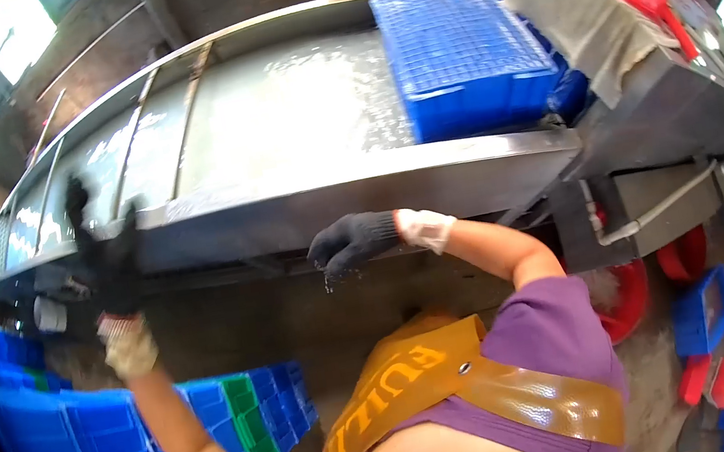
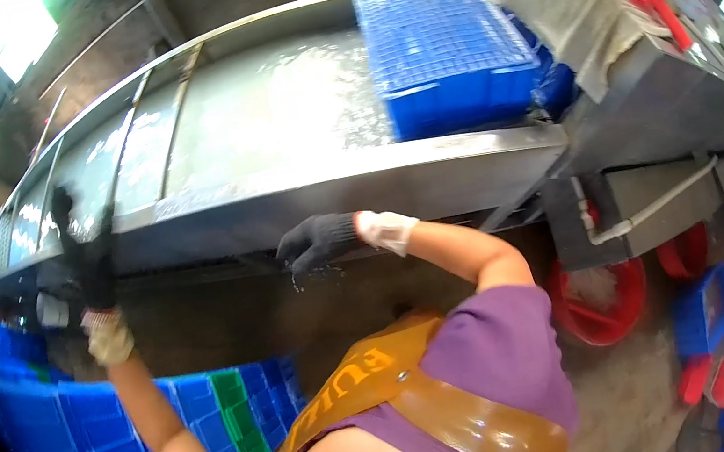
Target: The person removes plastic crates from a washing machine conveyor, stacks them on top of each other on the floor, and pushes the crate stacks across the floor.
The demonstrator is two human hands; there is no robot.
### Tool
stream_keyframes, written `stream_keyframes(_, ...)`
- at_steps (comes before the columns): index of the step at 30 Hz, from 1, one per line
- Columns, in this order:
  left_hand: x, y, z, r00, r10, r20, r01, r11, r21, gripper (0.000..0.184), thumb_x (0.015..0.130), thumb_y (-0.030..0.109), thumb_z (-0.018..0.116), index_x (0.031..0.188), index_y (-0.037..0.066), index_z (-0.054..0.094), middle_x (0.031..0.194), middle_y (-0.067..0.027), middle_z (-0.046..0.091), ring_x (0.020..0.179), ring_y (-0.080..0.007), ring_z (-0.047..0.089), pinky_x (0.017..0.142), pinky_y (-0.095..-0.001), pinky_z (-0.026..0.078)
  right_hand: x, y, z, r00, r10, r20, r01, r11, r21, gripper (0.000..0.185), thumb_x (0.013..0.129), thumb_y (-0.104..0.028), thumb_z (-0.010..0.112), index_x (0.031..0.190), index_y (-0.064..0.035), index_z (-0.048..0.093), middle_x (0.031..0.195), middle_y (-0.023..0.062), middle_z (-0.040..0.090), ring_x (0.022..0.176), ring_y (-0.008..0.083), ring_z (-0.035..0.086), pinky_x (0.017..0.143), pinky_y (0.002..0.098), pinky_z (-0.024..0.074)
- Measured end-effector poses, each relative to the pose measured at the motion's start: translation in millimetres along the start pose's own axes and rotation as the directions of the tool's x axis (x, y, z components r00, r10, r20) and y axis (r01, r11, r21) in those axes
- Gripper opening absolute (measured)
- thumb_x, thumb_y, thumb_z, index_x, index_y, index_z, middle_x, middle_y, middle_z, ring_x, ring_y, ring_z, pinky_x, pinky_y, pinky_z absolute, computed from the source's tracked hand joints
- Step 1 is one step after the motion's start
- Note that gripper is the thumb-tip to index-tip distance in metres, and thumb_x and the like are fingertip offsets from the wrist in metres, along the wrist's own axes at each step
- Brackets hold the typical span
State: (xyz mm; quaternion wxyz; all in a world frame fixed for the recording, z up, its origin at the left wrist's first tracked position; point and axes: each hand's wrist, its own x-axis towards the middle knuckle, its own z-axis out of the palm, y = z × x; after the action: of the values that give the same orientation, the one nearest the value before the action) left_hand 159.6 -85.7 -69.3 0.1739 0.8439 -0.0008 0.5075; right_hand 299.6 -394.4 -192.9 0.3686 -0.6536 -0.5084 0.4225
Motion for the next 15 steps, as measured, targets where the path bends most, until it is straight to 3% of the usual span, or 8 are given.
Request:
stream_keyframes(2, 0.8, -15.6, 116.3, 0.934, -0.088, 0.345, 0.137, 0.983, -0.12, 0.093, 0.062, 0.019, 0.079, 0.135, 0.001, 0.024, 0.134, -0.017, 0.035, 0.123, -0.0273, 0.033, 0.101, -0.0351, 0.028, -43.7, 22.7, 2.9, 0.923, 0.035, -0.382, 0.048, 0.977, 0.206, 0.038, 0.083, -0.021, 0.06, 0.114, -0.0011, 0.051, 0.103, 0.0096, 0.06, 0.095, 0.0151, 0.055, 0.082, 0.029, 0.0453)
stream_keyframes(3, 4.1, 19.6, 169.9, 0.831, -0.138, 0.54, 0.311, 0.918, -0.244, 0.102, 0.061, 0.019, 0.079, 0.137, 0.002, 0.015, 0.139, -0.0165, 0.027, 0.127, -0.0273, 0.027, 0.103, -0.0354, 0.026, -78.1, 38.7, -5.1, 0.841, 0.087, -0.534, -0.007, 0.989, 0.15, 0.04, 0.081, -0.023, 0.061, 0.113, -0.0017, 0.051, 0.102, 0.0106, 0.06, 0.095, 0.0174, 0.056, 0.082, 0.0298, 0.0453)
stream_keyframes(5, -24.8, 31.9, 298.8, 0.811, 0.099, 0.577, 0.258, 0.825, -0.504, 0.118, 0.052, 0.024, 0.084, 0.139, 0.005, 0.007, 0.142, -0.0178, 0.018, 0.13, -0.0283, 0.021, 0.107, -0.0344, 0.02, -144.2, 70.7, -9.5, 0.66, 0.119, -0.742, -0.104, 0.992, 0.067, 0.041, 0.08, -0.026, 0.062, 0.113, -0.0028, 0.052, 0.1, 0.0115, 0.061, 0.093, 0.0195, 0.057, 0.082, 0.0306, 0.0454)
stream_keyframes(7, -39.3, 76.2, 374.9, 0.636, 0.084, 0.767, 0.379, 0.832, -0.406, 0.127, 0.047, 0.03, 0.085, 0.139, 0.006, 0.002, 0.142, -0.0189, 0.016, 0.131, -0.0293, 0.018, 0.107, -0.0353, 0.021, -203.1, 90.2, -10.5, 0.527, 0.164, -0.834, -0.141, 0.985, 0.104, 0.037, 0.082, -0.024, 0.061, 0.111, -0.0029, 0.052, 0.099, 0.0109, 0.061, 0.092, 0.0184, 0.057, 0.08, 0.0299, 0.0458)
stream_keyframes(10, -49.5, 131.1, 444.8, 0.787, 0.093, 0.61, 0.387, 0.696, -0.605, 0.106, 0.049, 0.024, 0.086, 0.135, 0.006, 0.025, 0.128, -0.0178, 0.039, 0.119, -0.0292, 0.039, 0.102, -0.0373, 0.032, -258.4, 109.6, -10.5, 0.411, 0.297, -0.862, -0.013, 0.947, 0.32, 0.03, 0.084, -0.018, 0.059, 0.107, -0.0009, 0.053, 0.097, 0.0095, 0.06, 0.09, 0.0159, 0.057, 0.078, 0.0279, 0.0463)
stream_keyframes(12, -51.6, 148.8, 452.2, 0.849, 0.09, 0.521, 0.364, 0.616, -0.699, 0.08, 0.057, 0.013, 0.082, 0.125, 0.005, 0.041, 0.12, -0.0116, 0.05, 0.107, -0.0207, 0.05, 0.095, -0.0332, 0.041, -280.2, 78.9, -11.9, 0.337, 0.548, -0.766, 0.128, 0.779, 0.614, 0.031, 0.084, -0.015, 0.059, 0.109, 0.0011, 0.051, 0.097, 0.0094, 0.059, 0.088, 0.0159, 0.057, 0.08, 0.0272, 0.046)
stream_keyframes(13, -43.7, 159.0, 445.9, 0.851, 0.062, 0.522, 0.356, 0.663, -0.659, 0.077, 0.057, 0.014, 0.082, 0.123, 0.005, 0.044, 0.118, -0.0117, 0.052, 0.108, -0.0207, 0.05, 0.095, -0.0333, 0.041, -281.0, 91.6, -11.3, 0.322, 0.498, -0.805, 0.347, 0.729, 0.59, 0.033, 0.085, -0.016, 0.058, 0.112, 0.0014, 0.048, 0.097, 0.0087, 0.058, 0.09, 0.0156, 0.056, 0.08, 0.0276, 0.0464)
stream_keyframes(15, -15.1, 179.6, 432.9, 0.877, 0.003, 0.48, 0.325, 0.732, -0.598, 0.072, 0.055, 0.023, 0.083, 0.116, 0.004, 0.051, 0.108, -0.012, 0.057, 0.102, -0.0214, 0.054, 0.092, -0.0325, 0.043, -273.2, 111.6, -30.2, 0.342, 0.417, -0.842, 0.489, 0.687, 0.538, 0.035, 0.085, -0.017, 0.058, 0.113, 0.0018, 0.047, 0.097, 0.009, 0.058, 0.093, 0.0162, 0.055, 0.081, 0.0282, 0.0463)
